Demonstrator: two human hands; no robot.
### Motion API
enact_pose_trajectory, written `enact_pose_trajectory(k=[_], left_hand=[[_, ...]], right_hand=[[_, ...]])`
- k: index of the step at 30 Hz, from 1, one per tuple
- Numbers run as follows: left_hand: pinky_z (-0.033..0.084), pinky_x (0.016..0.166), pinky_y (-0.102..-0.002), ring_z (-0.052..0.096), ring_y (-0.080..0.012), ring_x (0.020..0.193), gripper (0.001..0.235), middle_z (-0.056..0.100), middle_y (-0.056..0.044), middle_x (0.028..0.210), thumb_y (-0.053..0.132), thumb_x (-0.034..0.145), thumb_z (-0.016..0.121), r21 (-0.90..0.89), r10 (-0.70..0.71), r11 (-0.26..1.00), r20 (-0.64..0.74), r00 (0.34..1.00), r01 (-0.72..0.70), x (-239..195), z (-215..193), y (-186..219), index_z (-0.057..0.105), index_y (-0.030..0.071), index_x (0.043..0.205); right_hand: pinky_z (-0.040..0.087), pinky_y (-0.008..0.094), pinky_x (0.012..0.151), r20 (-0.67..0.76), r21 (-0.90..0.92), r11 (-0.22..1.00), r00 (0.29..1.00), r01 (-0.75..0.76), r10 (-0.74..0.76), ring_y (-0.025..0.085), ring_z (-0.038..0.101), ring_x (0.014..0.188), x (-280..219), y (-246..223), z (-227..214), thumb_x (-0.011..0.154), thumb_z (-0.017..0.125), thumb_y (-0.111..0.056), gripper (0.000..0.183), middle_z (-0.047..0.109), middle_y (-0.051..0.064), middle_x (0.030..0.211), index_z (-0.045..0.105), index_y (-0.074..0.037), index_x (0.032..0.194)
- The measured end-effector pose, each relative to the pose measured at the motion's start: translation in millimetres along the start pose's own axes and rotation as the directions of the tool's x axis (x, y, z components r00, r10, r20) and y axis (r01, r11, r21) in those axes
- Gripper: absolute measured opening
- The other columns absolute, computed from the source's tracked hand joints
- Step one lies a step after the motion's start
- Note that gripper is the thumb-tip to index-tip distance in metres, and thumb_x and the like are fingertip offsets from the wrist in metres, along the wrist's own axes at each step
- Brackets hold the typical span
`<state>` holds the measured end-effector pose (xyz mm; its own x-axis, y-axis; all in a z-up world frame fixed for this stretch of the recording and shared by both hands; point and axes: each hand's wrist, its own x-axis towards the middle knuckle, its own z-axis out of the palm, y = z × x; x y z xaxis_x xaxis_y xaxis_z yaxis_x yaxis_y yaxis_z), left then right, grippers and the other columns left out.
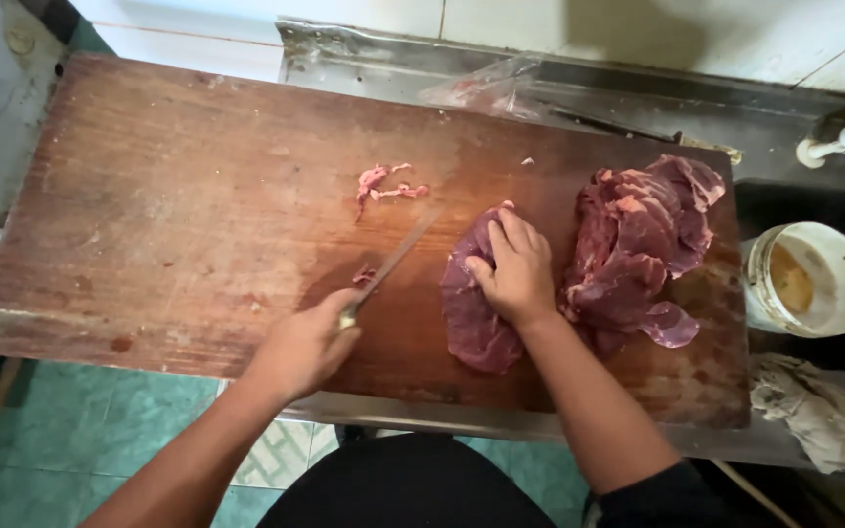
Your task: Slicing and trimming a large piece of raw beef into thinner strips on a wooden cutting board.
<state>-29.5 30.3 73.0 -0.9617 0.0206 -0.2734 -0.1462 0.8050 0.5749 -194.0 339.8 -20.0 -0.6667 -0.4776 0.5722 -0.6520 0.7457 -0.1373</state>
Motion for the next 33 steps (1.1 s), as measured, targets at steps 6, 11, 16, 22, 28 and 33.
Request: enact_pose_trajectory(k=[6, 11, 16, 22, 28, 33], left_hand=[[0.062, 0.071, -0.052, 0.076, -0.0401, 0.084, 0.045, 0.073, -0.020, 0.097, 0.033, 0.101, 0.048, 0.514, 0.272, 0.802, 0.139, 0.952, -0.304, 62.0, -34.2, 72.7, 0.054, 0.026, 0.145], [0.062, 0.069, -0.049, 0.078, -0.0347, 0.085, 0.049, 0.077, -0.015, 0.094, 0.021, 0.100, 0.042, 0.639, 0.245, 0.655, 0.325, 0.914, -0.403, 118.5, -57.9, 101.5, 0.056, 0.031, 0.145], [0.059, 0.086, -0.054, 0.076, -0.0376, 0.099, 0.055, 0.073, -0.016, 0.116, 0.015, 0.097, 0.039, 0.666, 0.252, 0.543, 0.452, 0.856, -0.512, 168.9, -51.7, 104.9, 0.052, 0.031, 0.148], [0.062, 0.073, -0.052, 0.077, -0.0388, 0.090, 0.058, 0.076, -0.019, 0.096, 0.016, 0.096, 0.046, 0.548, 0.419, 0.570, 0.447, 0.790, -0.612, 187.6, -24.5, 116.5, 0.047, 0.025, 0.153], [0.056, 0.059, -0.043, 0.071, -0.0276, 0.076, 0.056, 0.072, -0.010, 0.104, 0.026, 0.105, 0.033, 0.529, 0.023, 0.820, 0.348, 0.937, -0.217, 154.5, -72.8, 112.0, 0.033, 0.052, 0.155], [0.055, 0.098, -0.052, 0.070, -0.0403, 0.111, 0.063, 0.074, -0.022, 0.112, 0.048, 0.096, 0.053, 0.264, -0.010, 0.964, 0.183, 0.983, -0.040, 118.3, -75.5, 37.4, 0.036, 0.042, 0.156]], right_hand=[[0.053, 0.050, 0.089, -0.216, 0.001, 1.000, 0.976, -0.018, 0.017, 0.042, 0.066, 0.109, -13.7, -1.9, 12.5, 0.095, 0.064, -0.057, 0.062, 0.066, 0.024, 0.129, 0.075, 0.000, 0.116], [0.052, 0.050, 0.087, -0.171, -0.025, 0.998, 0.984, -0.063, 0.058, 0.040, 0.066, 0.108, 0.5, -10.8, 2.0, 0.093, 0.060, -0.064, 0.066, 0.068, 0.020, 0.120, 0.075, -0.003, 0.113], [0.053, 0.050, 0.090, -0.134, -0.039, 0.994, 0.986, -0.104, 0.098, 0.040, 0.065, 0.110, 2.2, -14.1, -4.8, 0.093, 0.066, -0.056, 0.059, 0.068, 0.019, 0.122, 0.075, -0.002, 0.115], [0.052, 0.051, 0.093, -0.141, -0.050, 0.991, 0.983, -0.127, 0.119, 0.037, 0.063, 0.110, 4.6, -17.2, -5.7, 0.090, 0.067, -0.052, 0.055, 0.067, 0.017, 0.123, 0.073, -0.005, 0.117], [0.050, 0.049, 0.094, -0.080, -0.073, 0.990, 0.990, -0.122, 0.116, 0.037, 0.063, 0.116, -2.3, -11.5, -3.2, 0.096, 0.061, -0.054, 0.057, 0.067, 0.018, 0.128, 0.073, -0.004, 0.118], [0.050, 0.050, 0.096, -0.116, 0.020, 0.991, 0.985, -0.130, 0.132, 0.039, 0.064, 0.114, -1.1, -10.5, -3.5, 0.095, 0.066, -0.045, 0.048, 0.068, 0.019, 0.126, 0.074, -0.001, 0.115]])
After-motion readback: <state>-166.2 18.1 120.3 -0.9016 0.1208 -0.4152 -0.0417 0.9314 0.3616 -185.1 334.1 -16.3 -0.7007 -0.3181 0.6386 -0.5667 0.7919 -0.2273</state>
